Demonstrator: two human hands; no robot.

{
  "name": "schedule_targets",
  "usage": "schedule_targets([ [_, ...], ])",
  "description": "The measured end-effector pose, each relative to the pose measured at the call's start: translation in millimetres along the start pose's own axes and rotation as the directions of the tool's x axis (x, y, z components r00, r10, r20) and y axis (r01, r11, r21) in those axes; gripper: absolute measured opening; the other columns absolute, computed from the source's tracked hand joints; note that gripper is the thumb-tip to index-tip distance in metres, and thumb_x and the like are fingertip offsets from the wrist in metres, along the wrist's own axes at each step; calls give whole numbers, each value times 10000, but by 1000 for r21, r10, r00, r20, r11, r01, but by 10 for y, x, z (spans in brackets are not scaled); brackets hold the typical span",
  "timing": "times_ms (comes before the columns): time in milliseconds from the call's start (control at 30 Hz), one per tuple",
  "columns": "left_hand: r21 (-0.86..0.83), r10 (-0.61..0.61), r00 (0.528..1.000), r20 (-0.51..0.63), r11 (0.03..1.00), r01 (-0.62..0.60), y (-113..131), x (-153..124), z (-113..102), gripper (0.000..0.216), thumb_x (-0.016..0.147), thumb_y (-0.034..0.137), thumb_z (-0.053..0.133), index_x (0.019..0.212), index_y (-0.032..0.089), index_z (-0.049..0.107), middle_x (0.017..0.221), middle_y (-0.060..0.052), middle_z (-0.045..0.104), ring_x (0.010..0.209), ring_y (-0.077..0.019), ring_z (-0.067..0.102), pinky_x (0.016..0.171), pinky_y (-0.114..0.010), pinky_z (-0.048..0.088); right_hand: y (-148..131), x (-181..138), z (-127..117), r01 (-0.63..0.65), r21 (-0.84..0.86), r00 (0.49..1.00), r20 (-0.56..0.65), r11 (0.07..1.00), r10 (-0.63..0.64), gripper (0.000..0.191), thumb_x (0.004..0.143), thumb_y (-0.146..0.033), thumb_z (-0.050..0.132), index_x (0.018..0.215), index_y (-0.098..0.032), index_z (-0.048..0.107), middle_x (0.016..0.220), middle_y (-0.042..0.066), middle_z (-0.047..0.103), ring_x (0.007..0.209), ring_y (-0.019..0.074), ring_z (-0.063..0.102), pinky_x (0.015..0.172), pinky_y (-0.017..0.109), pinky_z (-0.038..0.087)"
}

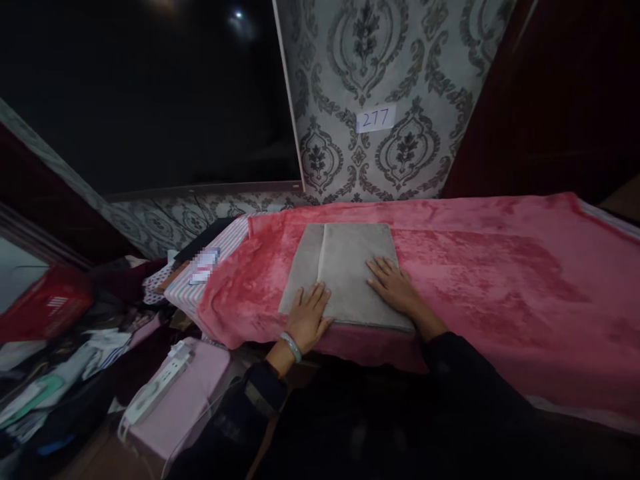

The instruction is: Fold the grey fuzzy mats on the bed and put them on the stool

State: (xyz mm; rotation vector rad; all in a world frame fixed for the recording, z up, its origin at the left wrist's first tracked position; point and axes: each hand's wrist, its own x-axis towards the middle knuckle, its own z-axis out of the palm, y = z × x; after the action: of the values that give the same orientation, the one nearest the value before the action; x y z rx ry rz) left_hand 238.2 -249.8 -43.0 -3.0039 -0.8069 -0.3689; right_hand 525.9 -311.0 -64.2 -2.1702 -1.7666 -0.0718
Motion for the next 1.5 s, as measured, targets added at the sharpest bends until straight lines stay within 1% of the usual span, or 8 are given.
schedule_targets([
  [233, -56, -31, 999, -25, 998, 29, 40, -99, 7, 582, 990, 352, 458, 1538, 188, 357, 1616, -136, 349, 1512, -276, 286, 1225, -603, 232, 70, -5, 49, 17, 11, 999, 39, 1000, -17, 619, 1020, -569, 260, 1571, -302, 352, 1636, 50, 281, 1503, 323, 232, 1139, 592, 341],
  [433, -94, -34, 999, 10, 995, 35, -34, -85, -186, 538, 997, 445, 457, 1485, 221, 451, 1595, -121, 394, 1504, -300, 300, 1213, -656, 200, 172, 340, -260, 92, 13, 959, 269, 996, -92, 704, 964, -565, 441, 1576, -230, 351, 1605, 126, 337, 1465, 348, 322, 1115, 556, 396],
  [633, -54, -80, 996, -41, 996, 77, -203, -57, -202, 612, 969, 504, 502, 1506, 218, 429, 1615, -163, 338, 1512, -345, 266, 1177, -695, 228, -606, 1083, -494, 242, 45, 947, 208, 969, -246, 678, 1015, -538, 344, 1602, -206, 277, 1642, 106, 242, 1505, 317, 227, 1183, 557, 288],
  [767, -19, -96, 994, -54, 995, 95, -203, -74, -62, 659, 928, 489, 587, 1527, 292, 397, 1606, -127, 370, 1501, -365, 283, 1149, -700, 280, -1153, 1456, -276, 262, 17, 942, 212, 965, -260, 669, 1022, -499, 333, 1605, -180, 262, 1660, 113, 157, 1526, 302, 141, 1209, 558, 203],
  [867, 1, -106, 989, -102, 994, 107, -172, -107, 30, 647, 921, 454, 604, 1521, 311, 408, 1592, -115, 399, 1489, -359, 307, 1152, -690, 286, -1292, 1586, 14, 317, -9, 927, 213, 948, -308, 671, 1022, -492, 328, 1606, -170, 253, 1653, 128, 186, 1527, 291, 146, 1212, 560, 174],
  [1000, -19, -100, 981, -167, 995, 98, -159, -145, 102, 635, 916, 441, 608, 1514, 345, 415, 1591, -90, 405, 1482, -345, 321, 1157, -672, 294, -1246, 1646, 265, 344, -30, 905, 277, 938, -323, 675, 1021, -532, 308, 1603, -191, 268, 1644, 120, 230, 1520, 289, 185, 1209, 566, 169],
  [1200, -82, -133, 976, -171, 989, 120, -117, -191, 112, 630, 931, 516, 560, 1521, 360, 401, 1599, -73, 395, 1493, -342, 299, 1169, -657, 283, -1226, 1833, 277, 331, -79, 897, 337, 940, -288, 685, 1016, -545, 256, 1601, -190, 280, 1652, 100, 201, 1521, 291, 180, 1209, 545, 192],
  [1500, -128, -142, 980, -141, 984, 124, -80, -256, 93, 626, 949, 601, 449, 1519, 346, 407, 1602, -66, 392, 1505, -325, 279, 1187, -633, 269, -1054, 2110, 749, 362, -24, 920, 171, 932, -353, 680, 988, -553, 246, 1552, -202, 391, 1601, 133, 343, 1480, 332, 293, 1156, 617, 276],
])
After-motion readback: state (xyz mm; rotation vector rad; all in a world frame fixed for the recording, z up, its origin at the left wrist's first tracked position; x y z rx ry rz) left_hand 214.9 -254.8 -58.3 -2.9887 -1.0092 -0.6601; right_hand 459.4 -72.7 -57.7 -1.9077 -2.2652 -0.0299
